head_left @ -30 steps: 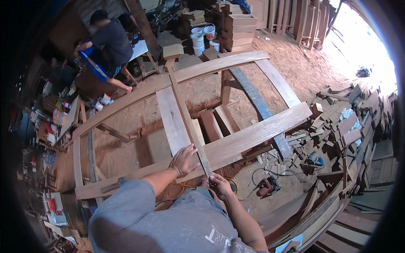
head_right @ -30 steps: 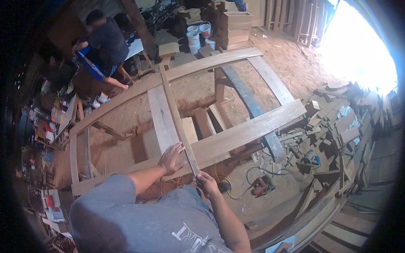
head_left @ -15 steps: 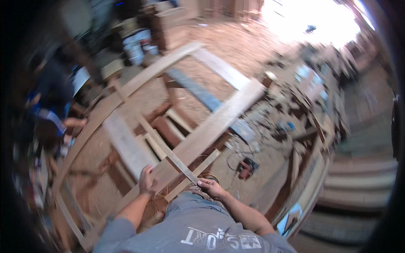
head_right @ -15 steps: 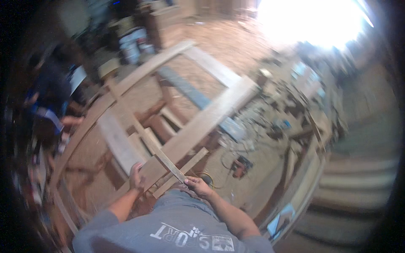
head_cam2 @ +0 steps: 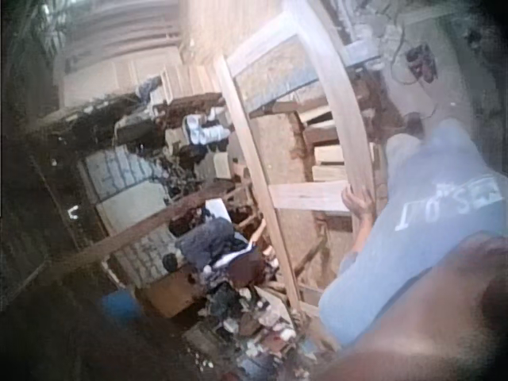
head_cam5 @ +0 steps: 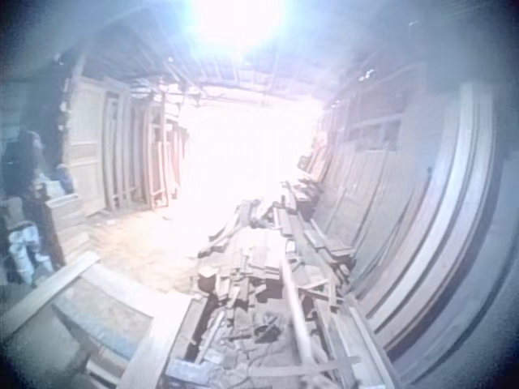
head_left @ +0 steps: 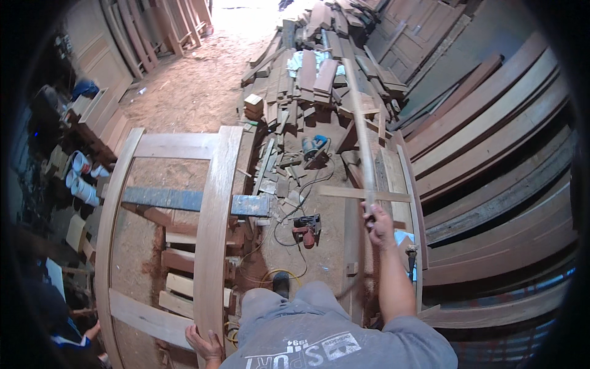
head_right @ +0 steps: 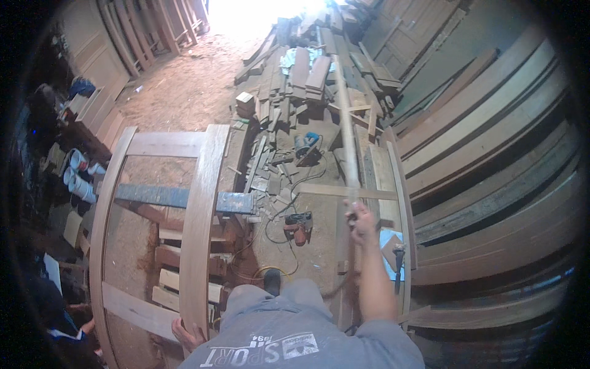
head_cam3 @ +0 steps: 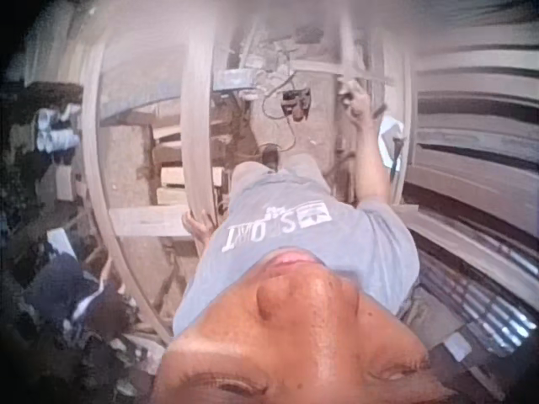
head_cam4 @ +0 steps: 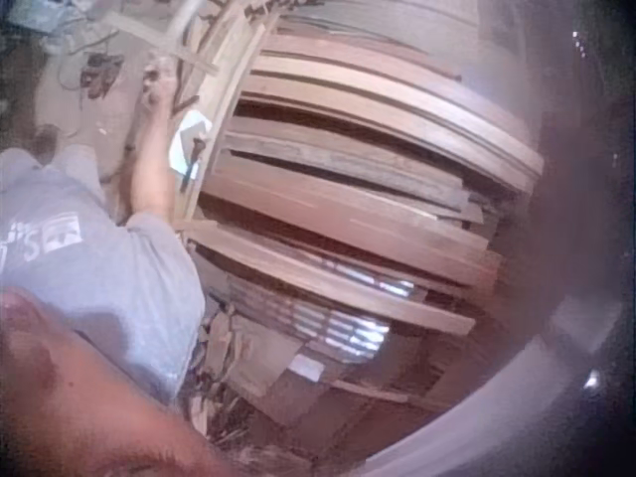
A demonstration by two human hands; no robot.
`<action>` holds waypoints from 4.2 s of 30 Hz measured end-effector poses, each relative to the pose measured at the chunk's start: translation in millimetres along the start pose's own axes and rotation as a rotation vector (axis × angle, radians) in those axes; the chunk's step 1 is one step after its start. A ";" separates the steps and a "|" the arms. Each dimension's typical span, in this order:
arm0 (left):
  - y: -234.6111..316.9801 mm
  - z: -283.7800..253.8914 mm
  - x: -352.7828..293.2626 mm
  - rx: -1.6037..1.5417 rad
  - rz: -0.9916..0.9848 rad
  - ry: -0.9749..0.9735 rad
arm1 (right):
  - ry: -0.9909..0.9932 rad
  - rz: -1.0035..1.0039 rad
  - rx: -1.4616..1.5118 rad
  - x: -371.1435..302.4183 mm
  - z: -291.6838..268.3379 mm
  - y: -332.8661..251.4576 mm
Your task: The person measures a wooden plank with a tape measure, positions it on a wooden frame, and secures it using a nail gun. The person then uses a hand plane to smooth the edges of the attached plank.
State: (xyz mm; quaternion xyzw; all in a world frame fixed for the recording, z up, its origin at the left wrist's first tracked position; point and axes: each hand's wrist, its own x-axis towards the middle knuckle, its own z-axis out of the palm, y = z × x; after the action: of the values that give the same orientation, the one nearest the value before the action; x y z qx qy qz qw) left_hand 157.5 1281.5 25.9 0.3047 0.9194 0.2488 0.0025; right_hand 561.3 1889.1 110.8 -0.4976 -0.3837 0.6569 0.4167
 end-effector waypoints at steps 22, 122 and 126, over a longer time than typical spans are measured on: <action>6.0 -3.1 0.1 0.036 0.010 0.000 | 0.259 0.095 0.083 48.3 -218.9 -43.7; -45.5 -148.1 -284.6 -0.369 0.318 0.250 | -0.333 -0.315 -1.195 -604.9 -19.4 447.5; -107.5 -244.2 -445.1 -0.402 0.222 0.256 | -0.479 -0.186 -1.163 -709.0 -6.1 394.7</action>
State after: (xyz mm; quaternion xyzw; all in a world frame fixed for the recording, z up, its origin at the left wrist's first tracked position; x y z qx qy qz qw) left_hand 421.8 846.1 125.1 0.3631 0.8054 0.4616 -0.0808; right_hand 613.6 1089.3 -16.4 -0.4462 -0.8021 0.3953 0.0362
